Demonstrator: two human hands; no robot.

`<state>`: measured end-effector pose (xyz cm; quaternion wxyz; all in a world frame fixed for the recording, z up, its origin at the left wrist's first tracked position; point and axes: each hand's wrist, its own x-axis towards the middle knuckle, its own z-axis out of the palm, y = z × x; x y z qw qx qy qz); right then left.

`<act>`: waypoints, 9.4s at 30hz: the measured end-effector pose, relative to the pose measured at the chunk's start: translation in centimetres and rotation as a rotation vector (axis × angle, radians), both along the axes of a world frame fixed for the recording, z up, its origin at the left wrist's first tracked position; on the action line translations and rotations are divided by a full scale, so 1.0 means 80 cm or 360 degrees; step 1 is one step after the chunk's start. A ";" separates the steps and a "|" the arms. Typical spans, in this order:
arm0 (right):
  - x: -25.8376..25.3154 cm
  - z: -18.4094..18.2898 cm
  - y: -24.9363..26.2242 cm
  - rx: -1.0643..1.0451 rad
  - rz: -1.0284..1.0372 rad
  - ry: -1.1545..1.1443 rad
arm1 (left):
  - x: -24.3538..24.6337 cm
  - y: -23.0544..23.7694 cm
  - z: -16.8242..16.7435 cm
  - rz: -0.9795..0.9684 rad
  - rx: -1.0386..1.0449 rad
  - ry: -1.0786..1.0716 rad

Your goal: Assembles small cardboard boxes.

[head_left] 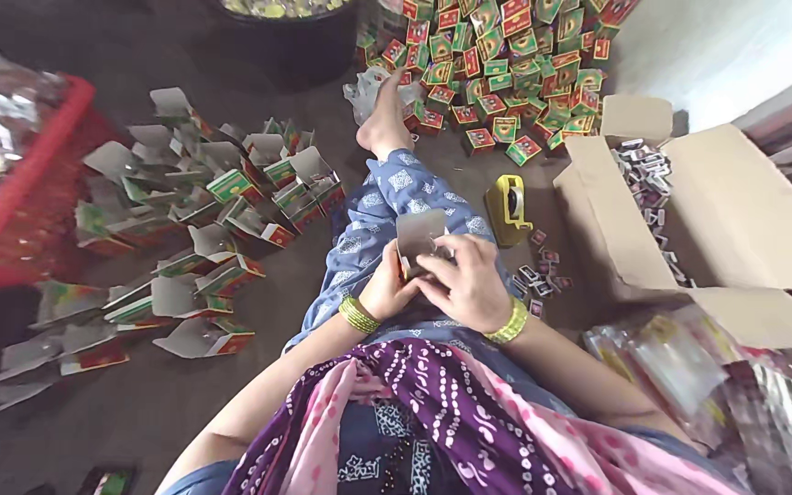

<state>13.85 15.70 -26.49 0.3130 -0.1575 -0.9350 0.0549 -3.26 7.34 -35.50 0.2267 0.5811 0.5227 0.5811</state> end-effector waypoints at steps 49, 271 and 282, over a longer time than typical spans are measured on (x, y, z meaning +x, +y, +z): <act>0.034 -0.010 0.031 -0.0701 0.0391 -0.0126 | 0.011 -0.002 0.002 -0.0338 -0.0159 -0.0545; 0.013 -0.008 0.032 -0.1284 0.0572 0.0233 | 0.008 -0.019 0.005 -0.0394 -0.0027 -0.0529; 0.016 0.003 0.032 -0.1057 0.0544 0.0114 | 0.007 -0.018 0.000 -0.0455 -0.0001 -0.0411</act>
